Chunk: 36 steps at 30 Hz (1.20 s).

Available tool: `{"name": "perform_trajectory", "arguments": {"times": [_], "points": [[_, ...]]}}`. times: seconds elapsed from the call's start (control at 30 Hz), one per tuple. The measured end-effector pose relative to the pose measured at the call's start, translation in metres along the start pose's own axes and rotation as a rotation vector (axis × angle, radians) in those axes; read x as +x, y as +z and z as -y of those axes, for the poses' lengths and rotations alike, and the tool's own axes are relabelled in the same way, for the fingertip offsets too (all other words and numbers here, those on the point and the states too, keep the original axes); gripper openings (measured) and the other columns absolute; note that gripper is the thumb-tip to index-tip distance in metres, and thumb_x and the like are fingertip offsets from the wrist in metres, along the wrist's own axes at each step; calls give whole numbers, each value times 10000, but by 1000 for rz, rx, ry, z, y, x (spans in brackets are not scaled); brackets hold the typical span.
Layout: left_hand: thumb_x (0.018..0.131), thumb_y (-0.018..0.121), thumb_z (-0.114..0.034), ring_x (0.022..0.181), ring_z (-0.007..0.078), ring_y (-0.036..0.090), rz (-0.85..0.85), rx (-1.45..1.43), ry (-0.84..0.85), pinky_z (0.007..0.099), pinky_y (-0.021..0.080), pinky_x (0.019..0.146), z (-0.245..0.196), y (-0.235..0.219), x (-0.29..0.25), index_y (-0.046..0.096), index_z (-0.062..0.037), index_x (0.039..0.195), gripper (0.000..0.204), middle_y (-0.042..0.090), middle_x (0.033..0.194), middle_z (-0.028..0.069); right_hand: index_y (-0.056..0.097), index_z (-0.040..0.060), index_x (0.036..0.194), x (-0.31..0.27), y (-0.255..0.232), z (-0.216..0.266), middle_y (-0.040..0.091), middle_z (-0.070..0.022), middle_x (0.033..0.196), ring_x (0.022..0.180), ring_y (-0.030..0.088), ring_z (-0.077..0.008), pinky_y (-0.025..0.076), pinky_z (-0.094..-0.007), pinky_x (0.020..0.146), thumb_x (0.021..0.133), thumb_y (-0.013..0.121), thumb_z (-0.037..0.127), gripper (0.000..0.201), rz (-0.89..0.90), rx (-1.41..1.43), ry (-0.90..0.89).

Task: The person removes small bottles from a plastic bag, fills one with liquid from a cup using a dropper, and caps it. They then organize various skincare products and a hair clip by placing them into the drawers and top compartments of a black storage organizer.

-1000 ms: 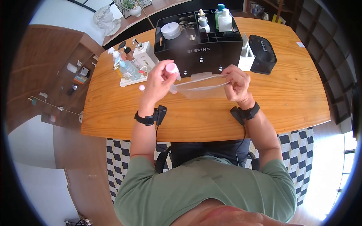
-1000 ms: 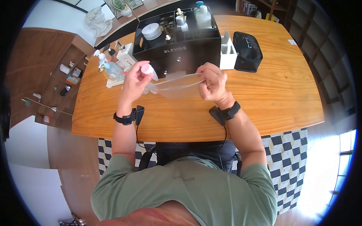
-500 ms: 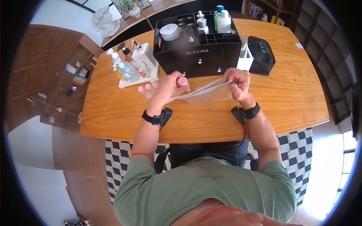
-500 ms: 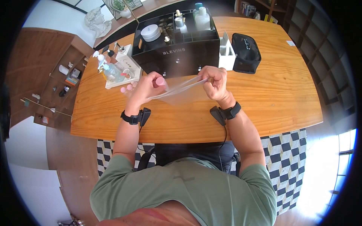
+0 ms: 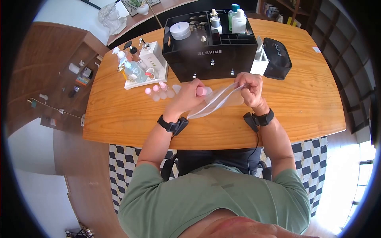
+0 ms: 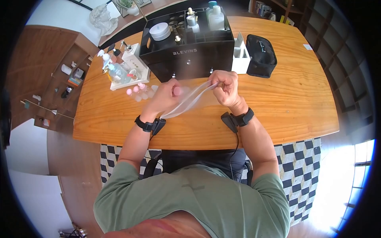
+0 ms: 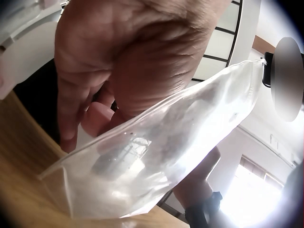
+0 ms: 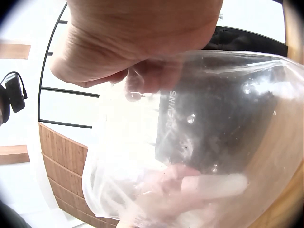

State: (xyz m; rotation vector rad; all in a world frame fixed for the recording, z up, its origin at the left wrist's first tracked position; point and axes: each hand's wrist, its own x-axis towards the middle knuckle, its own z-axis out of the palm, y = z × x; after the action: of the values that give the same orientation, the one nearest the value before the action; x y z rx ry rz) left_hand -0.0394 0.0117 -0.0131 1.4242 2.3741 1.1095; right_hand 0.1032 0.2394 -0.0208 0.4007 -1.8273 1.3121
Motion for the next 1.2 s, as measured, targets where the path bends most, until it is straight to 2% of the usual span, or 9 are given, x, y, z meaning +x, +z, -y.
{"name": "perform_trajectory", "arguments": {"times": [0.2, 0.27, 0.37, 0.5, 0.7, 0.77, 1.0, 1.07, 1.2], "points": [[821, 732, -98, 860, 373, 672, 55, 32, -50, 435, 521, 741, 13, 17, -1, 630, 4, 961, 201, 688, 908, 200, 504, -12, 634, 0, 0, -2, 646, -145, 683, 534, 557, -199, 436, -271, 530, 609, 436, -17, 72, 6, 53, 19], [915, 701, -198, 753, 370, 609, 94, 193, 251, 424, 476, 667, 47, 32, 3, 657, -12, 979, 202, 647, 813, 169, 501, -9, 635, 0, 1, -1, 645, -140, 682, 534, 550, -190, 424, -267, 526, 612, 434, -17, 71, 5, 61, 25], [960, 641, -184, 766, 393, 595, 90, 199, 465, 437, 473, 673, 23, 30, 6, 675, -24, 993, 167, 639, 818, 170, 501, -10, 638, -2, 4, -3, 648, -139, 684, 538, 553, -187, 425, -267, 530, 616, 431, -16, 74, 18, 71, 31], [975, 618, -183, 807, 375, 598, 150, 101, 350, 417, 469, 681, 5, 27, 2, 684, -46, 1068, 178, 645, 878, 171, 499, -8, 639, 0, 5, 1, 649, -137, 687, 544, 557, -185, 425, -264, 534, 618, 430, -19, 73, 24, 70, 29], [944, 685, -33, 1027, 187, 697, 16, -221, -44, 314, 545, 903, 26, 33, -5, 558, 32, 1413, 490, 691, 1116, 127, 492, -4, 638, 2, 1, 4, 649, -130, 693, 560, 555, -169, 426, -255, 546, 618, 433, -28, 67, 18, 97, 47], [962, 711, -44, 1017, 120, 687, -10, -781, -65, 249, 543, 856, 41, 40, -7, 554, 38, 1378, 452, 675, 1115, 75, 487, 0, 635, 2, -1, 5, 645, -128, 691, 560, 542, -159, 422, -250, 547, 617, 434, -27, 62, 25, 139, 57], [928, 761, -53, 919, 108, 685, -189, -859, -84, 256, 548, 833, 37, 54, -15, 560, 0, 1193, 337, 679, 1065, 63, 482, 14, 660, 4, -7, 9, 604, -132, 691, 587, 503, -168, 384, -261, 558, 585, 370, -10, 137, 75, 166, 79], [890, 796, -66, 871, 107, 682, -250, -503, -86, 264, 554, 783, 36, 56, -13, 555, 2, 1158, 367, 694, 1045, 73, 480, 13, 663, 3, -8, 5, 598, -125, 693, 579, 492, -169, 370, -267, 550, 586, 373, -9, 133, 90, 162, 79], [842, 832, -72, 824, 105, 675, -279, -406, -103, 268, 553, 733, 39, 64, -11, 566, -8, 1155, 416, 700, 966, 57, 480, 13, 662, 3, -9, 3, 598, -121, 693, 573, 487, -170, 366, -270, 548, 587, 379, -6, 127, 87, 162, 95]]}}
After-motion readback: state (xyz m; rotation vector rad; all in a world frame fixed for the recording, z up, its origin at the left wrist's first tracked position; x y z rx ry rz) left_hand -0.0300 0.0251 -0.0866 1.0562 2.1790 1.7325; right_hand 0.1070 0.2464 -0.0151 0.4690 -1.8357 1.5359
